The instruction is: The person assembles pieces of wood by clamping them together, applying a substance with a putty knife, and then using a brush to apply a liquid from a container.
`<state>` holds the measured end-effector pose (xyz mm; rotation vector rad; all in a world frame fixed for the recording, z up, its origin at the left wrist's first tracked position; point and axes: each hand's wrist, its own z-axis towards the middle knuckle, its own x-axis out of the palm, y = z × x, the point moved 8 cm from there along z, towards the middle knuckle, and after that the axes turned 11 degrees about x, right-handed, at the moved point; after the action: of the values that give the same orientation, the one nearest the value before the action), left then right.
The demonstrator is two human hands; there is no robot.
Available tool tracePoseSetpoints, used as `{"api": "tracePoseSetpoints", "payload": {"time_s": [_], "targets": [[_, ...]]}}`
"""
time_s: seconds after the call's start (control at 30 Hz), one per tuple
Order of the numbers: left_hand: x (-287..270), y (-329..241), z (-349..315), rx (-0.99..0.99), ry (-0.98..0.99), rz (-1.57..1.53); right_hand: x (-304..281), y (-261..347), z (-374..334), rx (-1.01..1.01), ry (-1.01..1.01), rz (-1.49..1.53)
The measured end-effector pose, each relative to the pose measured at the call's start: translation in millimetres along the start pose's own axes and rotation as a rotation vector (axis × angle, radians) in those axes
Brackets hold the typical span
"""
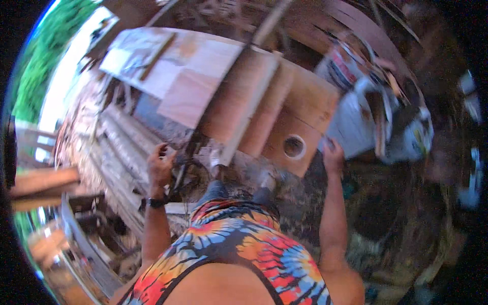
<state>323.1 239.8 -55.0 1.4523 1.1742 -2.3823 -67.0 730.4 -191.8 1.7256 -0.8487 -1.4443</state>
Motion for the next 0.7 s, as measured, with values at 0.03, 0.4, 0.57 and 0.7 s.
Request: {"api": "tracePoseSetpoints", "payload": {"time_s": [0.03, 0.4, 0.57, 0.7], "targets": [[-8.4, 1.3, -1.5, -0.051, -0.023, -0.025, -11.3, -22.6, -16.8, 0.033, -0.004, 0.025], [-35.1, 57.4, 46.0, -0.163, -0.132, -0.074, 41.2, -23.8, -101.8, 0.287, 0.206, 0.116], [6.6, 77.3, 151.9, 0.089, -0.161, -0.189, 69.8, 48.1, -77.0, 0.252, 0.16, -0.17], [59.2, 53.1, 206.1, 0.108, 0.019, -0.284, 88.2, 5.7, -41.0, 0.243, -0.012, -0.392]]}}
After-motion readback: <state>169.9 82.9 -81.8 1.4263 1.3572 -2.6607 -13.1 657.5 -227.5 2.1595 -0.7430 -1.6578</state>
